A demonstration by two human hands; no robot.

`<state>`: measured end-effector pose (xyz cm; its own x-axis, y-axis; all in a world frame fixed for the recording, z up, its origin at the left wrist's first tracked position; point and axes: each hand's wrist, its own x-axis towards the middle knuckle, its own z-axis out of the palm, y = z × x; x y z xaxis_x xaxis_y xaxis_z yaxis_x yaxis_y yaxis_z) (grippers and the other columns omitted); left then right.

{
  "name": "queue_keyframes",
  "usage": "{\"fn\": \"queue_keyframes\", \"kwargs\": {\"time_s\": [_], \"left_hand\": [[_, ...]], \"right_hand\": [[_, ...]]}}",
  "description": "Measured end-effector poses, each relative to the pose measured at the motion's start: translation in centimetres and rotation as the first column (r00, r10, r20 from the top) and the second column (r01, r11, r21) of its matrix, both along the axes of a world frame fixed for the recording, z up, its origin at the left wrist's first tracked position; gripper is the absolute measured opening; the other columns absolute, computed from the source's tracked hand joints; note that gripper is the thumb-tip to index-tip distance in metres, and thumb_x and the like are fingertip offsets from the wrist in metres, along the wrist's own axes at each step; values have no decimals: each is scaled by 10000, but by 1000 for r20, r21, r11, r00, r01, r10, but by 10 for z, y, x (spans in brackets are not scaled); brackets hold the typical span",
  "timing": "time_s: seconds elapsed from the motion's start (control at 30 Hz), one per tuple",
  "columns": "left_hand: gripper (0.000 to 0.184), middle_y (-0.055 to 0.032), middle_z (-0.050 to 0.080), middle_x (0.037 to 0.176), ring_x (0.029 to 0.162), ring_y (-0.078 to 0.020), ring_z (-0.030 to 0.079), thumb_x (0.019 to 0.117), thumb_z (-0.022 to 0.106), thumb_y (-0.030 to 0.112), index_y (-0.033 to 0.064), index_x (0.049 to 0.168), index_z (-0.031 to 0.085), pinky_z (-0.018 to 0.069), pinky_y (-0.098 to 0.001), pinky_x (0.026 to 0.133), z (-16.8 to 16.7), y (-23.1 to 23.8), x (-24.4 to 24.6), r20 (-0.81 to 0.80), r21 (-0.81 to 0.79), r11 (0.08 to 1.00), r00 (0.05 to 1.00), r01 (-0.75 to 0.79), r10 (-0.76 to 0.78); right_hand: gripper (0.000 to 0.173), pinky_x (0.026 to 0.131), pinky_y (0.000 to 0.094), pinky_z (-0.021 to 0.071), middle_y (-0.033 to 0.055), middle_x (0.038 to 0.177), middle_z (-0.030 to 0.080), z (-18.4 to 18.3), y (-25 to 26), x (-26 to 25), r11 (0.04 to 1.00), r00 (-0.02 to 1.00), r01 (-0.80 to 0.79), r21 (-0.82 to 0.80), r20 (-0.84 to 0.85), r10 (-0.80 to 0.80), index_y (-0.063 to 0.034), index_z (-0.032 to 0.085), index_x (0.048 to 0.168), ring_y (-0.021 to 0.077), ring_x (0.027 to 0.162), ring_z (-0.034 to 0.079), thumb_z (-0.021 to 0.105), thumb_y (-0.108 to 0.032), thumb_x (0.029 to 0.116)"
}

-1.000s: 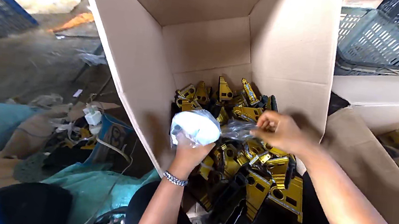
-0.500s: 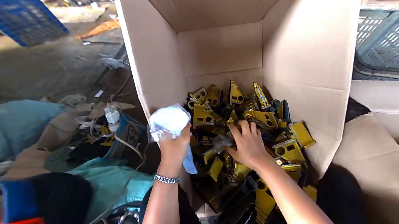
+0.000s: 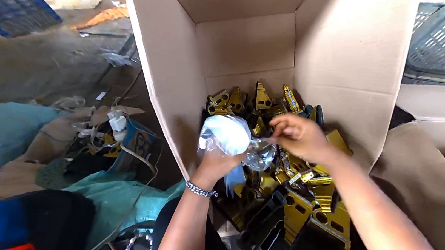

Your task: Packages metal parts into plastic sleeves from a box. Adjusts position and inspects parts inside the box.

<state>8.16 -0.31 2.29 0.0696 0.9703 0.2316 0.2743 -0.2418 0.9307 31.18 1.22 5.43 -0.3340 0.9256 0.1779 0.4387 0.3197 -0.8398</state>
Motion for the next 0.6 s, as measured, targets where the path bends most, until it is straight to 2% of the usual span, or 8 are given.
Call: {"fn": "queue_keyframes", "kwargs": {"time_s": [0.07,0.13,0.17,0.27,0.37,0.5,0.57,0.6], "left_hand": [[523,-99,694,1073,996,-61,656,762,818,41,-69,1228,608,552,-274,908,-1,-1,-3,-77,90,993,993,-78,85],[497,-103,686,1082,1003,-77,652,793,807,73,-48,1232,608,550,-290,908,-2,1,-2,-79,94,986,986,-138,145],[474,-84,685,1075,998,-66,651,804,805,84,-32,1222,615,551,-280,903,-2,2,0,-54,81,985,986,-150,155],[416,-40,706,1039,981,-64,671,806,822,105,12,1173,649,562,-269,905,-2,5,5,90,-4,985,981,-173,173],[435,-68,697,1070,1011,-90,664,822,819,76,-11,1202,625,553,-279,927,-4,5,9,205,-122,973,954,-194,216],[395,-93,697,1063,1010,-84,663,854,783,87,-57,1185,621,546,-257,932,-9,7,12,185,-83,980,964,-180,192],[417,-103,698,1069,1013,-76,664,854,778,85,-82,1196,607,543,-239,939,-12,2,16,170,-43,984,970,-171,176],[438,-115,696,1078,1018,-79,664,850,780,88,-97,1202,596,542,-238,943,-15,0,19,167,-14,986,972,-168,168]], "right_hand": [[427,806,423,598,128,1056,684,2,-1,27,1000,953,-2,7,302,0,-7,599,1289,243,918,692,687,96,884],[629,1041,685,427,178,1478,527,-19,-11,43,962,689,-215,-169,671,272,-91,575,1433,477,1345,478,574,185,867],[694,1091,755,310,180,1558,454,-36,-19,48,918,556,-319,-236,737,383,-146,547,1480,539,1414,371,540,203,881],[644,1104,746,310,212,1394,589,-61,-36,69,869,464,-488,-82,819,338,-154,584,1453,533,1292,512,535,196,914],[376,1040,759,369,214,1185,678,-61,-46,90,863,538,-483,151,828,156,-86,751,1151,515,1168,595,669,135,859],[140,1052,773,329,203,1271,663,-53,-65,89,880,849,-158,448,516,-110,-82,754,852,522,1279,526,791,-105,719],[253,1077,499,445,140,1269,664,-52,-72,83,842,962,200,501,61,-265,-34,701,899,290,1261,581,744,-265,807],[361,1050,345,509,90,1295,653,-48,-75,78,857,938,336,391,-220,-268,11,661,1060,169,1233,605,763,-261,845]]}}
